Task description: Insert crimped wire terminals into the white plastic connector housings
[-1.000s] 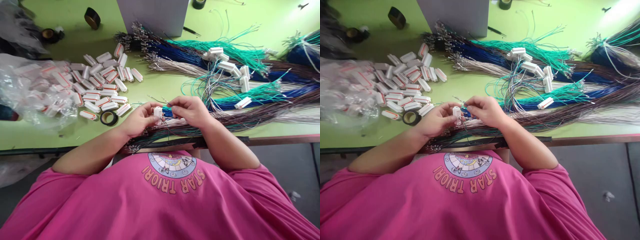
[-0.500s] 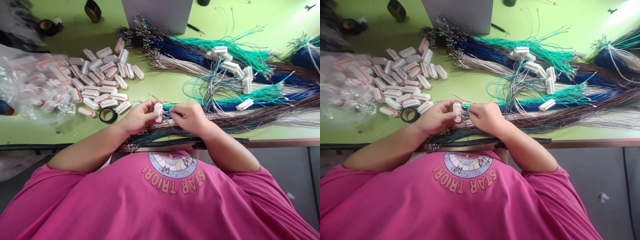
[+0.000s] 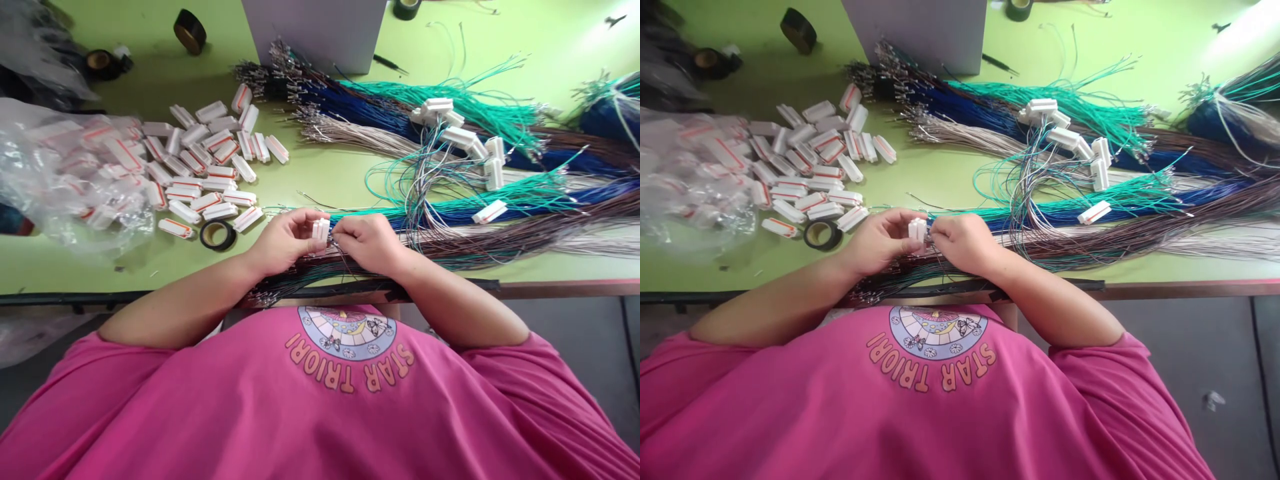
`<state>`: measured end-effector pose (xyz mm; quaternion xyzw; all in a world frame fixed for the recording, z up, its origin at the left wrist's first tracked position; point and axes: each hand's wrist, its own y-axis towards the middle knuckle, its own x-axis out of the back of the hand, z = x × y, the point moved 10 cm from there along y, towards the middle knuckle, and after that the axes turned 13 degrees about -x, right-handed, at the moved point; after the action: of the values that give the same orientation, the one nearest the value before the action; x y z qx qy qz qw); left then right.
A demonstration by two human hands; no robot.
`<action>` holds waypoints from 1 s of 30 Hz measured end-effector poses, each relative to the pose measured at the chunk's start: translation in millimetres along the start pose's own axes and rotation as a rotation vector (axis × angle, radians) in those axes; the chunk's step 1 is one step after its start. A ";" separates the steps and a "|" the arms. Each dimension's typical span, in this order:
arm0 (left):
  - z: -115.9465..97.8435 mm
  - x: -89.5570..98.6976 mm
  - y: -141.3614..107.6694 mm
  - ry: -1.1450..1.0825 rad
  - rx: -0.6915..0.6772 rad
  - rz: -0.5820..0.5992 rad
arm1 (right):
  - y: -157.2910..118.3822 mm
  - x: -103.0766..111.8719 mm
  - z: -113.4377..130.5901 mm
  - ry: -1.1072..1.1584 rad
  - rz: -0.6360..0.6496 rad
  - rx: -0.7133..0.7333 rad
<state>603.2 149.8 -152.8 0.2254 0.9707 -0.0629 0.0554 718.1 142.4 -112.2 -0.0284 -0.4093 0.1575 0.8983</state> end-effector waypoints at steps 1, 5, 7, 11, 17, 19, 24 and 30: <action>0.4 -0.8 -0.5 0.019 0.001 0.004 | 1.0 -2.8 0.0 0.007 0.005 -0.012; -0.6 -0.8 -2.7 0.084 0.017 0.030 | 7.9 -7.8 -4.8 0.080 0.132 -0.041; -4.2 2.7 -3.7 0.122 0.015 0.038 | 13.1 1.1 -11.7 0.128 0.184 -0.049; -9.3 11.4 -6.0 0.229 0.021 0.043 | 27.4 46.6 -27.5 0.006 -0.103 -0.034; -5.0 2.1 -10.7 0.242 0.080 0.112 | 38.3 16.4 -24.9 -0.488 0.003 -0.001; -4.0 -0.8 -13.1 0.256 0.099 0.139 | 37.6 11.8 -22.2 -0.534 0.015 0.006; -10.0 -3.9 -18.4 0.375 0.053 0.202 | 33.3 15.4 -21.2 -0.542 -0.030 0.033; -12.9 -5.8 -21.1 0.501 0.048 0.240 | 31.4 26.5 -26.3 -0.433 -0.088 0.007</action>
<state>598.0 130.4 -137.2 0.3485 0.9187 -0.0211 -0.1845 745.8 182.3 -116.0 0.0273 -0.5931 0.1220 0.7954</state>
